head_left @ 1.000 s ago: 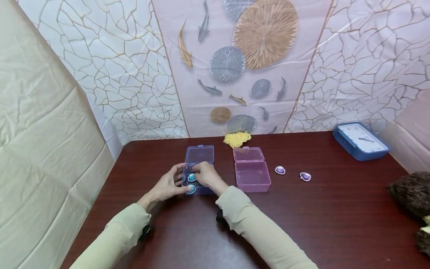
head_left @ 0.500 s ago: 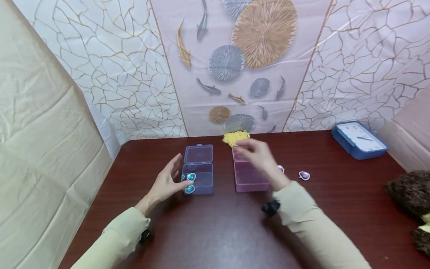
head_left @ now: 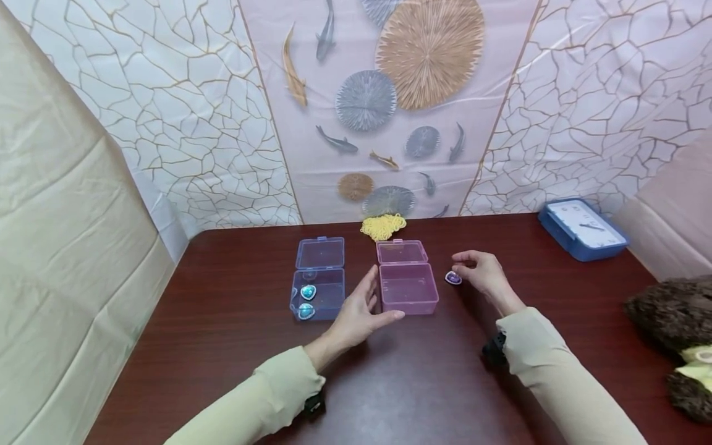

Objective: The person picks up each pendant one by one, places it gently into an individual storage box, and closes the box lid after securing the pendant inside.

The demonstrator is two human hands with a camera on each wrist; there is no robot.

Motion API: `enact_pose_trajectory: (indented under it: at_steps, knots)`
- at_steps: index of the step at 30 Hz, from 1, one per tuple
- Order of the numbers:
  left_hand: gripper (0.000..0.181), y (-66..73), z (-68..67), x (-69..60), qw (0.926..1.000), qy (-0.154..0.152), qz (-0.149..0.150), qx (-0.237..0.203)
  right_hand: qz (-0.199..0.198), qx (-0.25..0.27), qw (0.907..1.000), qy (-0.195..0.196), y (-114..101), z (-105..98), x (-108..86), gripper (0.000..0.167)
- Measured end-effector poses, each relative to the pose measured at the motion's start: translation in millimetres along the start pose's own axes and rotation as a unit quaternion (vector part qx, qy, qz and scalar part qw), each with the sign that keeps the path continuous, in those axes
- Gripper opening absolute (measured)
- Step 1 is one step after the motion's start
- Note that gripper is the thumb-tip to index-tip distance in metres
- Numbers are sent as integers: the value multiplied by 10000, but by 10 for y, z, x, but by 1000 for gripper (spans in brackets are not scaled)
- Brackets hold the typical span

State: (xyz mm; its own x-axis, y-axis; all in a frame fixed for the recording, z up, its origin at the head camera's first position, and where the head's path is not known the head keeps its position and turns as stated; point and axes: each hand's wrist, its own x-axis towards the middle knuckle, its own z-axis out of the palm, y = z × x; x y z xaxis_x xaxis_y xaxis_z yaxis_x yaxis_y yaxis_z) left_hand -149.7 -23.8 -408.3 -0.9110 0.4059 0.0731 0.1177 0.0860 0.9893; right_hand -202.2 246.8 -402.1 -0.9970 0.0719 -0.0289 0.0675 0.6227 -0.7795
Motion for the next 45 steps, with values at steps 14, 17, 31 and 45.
enact_pose_trajectory:
  at_steps: [14,17,31,45]
  knots:
    - [98,-241,92,283,9996,275,-89,50,-114,-949,9952,-204,68,75,52,28]
    - [96,-263,104,306,9996,269,-7,-23,-53,-1058,9940,-269,58,76,55,26]
    - [90,-281,126,326,9994,307,1,-129,-8,-1066,9939,-270,76,81,44,22]
    - [90,-293,131,344,9990,393,-146,-168,-447,1946,9753,-939,-308,-7,17,31]
